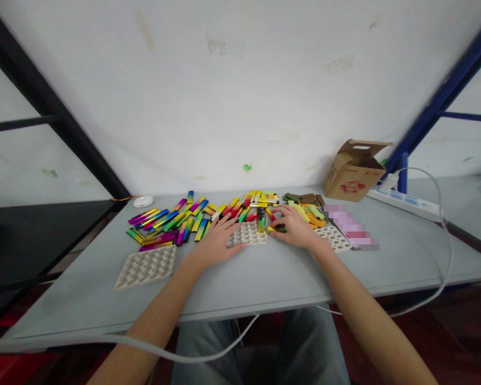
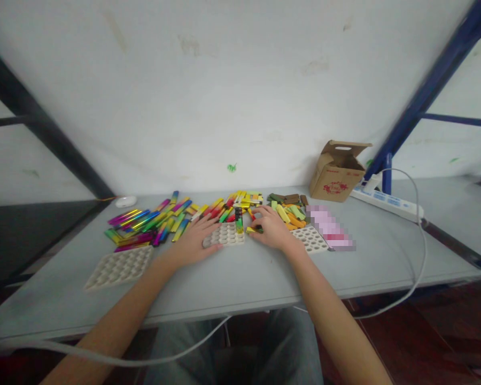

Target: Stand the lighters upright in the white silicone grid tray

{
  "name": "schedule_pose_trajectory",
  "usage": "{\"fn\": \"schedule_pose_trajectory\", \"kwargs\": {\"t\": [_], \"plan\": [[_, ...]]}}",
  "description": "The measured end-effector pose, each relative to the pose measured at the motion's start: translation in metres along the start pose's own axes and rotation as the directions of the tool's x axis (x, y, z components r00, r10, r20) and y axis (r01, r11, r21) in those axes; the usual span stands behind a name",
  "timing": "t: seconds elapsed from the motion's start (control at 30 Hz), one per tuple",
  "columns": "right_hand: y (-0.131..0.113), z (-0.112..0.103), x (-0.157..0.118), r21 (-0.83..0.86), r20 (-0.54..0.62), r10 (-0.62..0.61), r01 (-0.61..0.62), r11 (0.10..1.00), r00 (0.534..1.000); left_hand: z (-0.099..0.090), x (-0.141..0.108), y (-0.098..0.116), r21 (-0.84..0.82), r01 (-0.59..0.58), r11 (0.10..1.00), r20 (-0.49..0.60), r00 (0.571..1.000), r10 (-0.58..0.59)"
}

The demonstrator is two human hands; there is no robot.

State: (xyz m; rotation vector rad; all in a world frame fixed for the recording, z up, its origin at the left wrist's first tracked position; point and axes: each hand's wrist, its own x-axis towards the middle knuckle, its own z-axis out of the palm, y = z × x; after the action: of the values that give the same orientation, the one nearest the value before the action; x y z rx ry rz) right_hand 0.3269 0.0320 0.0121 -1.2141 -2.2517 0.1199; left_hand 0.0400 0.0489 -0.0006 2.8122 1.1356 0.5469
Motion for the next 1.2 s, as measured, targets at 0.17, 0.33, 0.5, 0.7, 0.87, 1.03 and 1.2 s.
{"fn": "schedule_pose_trajectory", "kwargs": {"t": [0.17,0.33,0.5,0.7,0.87,1.03,1.2], "plan": [[0.0,-0.007,0.006,0.485,-0.209,0.359,-0.223,0.846,0.909,0.003,0.001,0.003,-0.004,0.029,1.0,0.002,1.0,-0.029],[0.004,-0.014,0.013,0.881,-0.204,0.778,-0.234,0.411,0.595,0.001,0.0,0.005,-0.002,0.026,1.0,-0.003,1.0,-0.026],[0.006,-0.023,0.014,0.993,-0.005,0.889,-0.099,0.057,0.459,0.001,0.001,0.006,-0.017,0.006,1.0,-0.025,1.0,-0.007],[0.011,-0.02,0.016,0.954,0.269,0.778,-0.044,-0.298,0.568,0.004,0.0,0.004,-0.052,0.0,0.999,-0.069,0.998,-0.004],[0.008,-0.017,0.015,0.889,0.404,0.54,-0.176,-0.424,0.738,0.007,-0.001,0.003,-0.092,0.002,0.996,-0.099,0.995,-0.012],[-0.004,-0.02,0.014,0.894,0.393,0.508,-0.19,-0.406,0.767,0.007,-0.001,0.003,-0.076,0.003,0.997,-0.089,0.996,-0.01],[-0.009,-0.02,0.013,0.973,0.227,0.514,-0.17,-0.157,0.827,0.006,0.0,0.004,-0.051,0.001,0.999,-0.06,0.998,-0.004]]}}
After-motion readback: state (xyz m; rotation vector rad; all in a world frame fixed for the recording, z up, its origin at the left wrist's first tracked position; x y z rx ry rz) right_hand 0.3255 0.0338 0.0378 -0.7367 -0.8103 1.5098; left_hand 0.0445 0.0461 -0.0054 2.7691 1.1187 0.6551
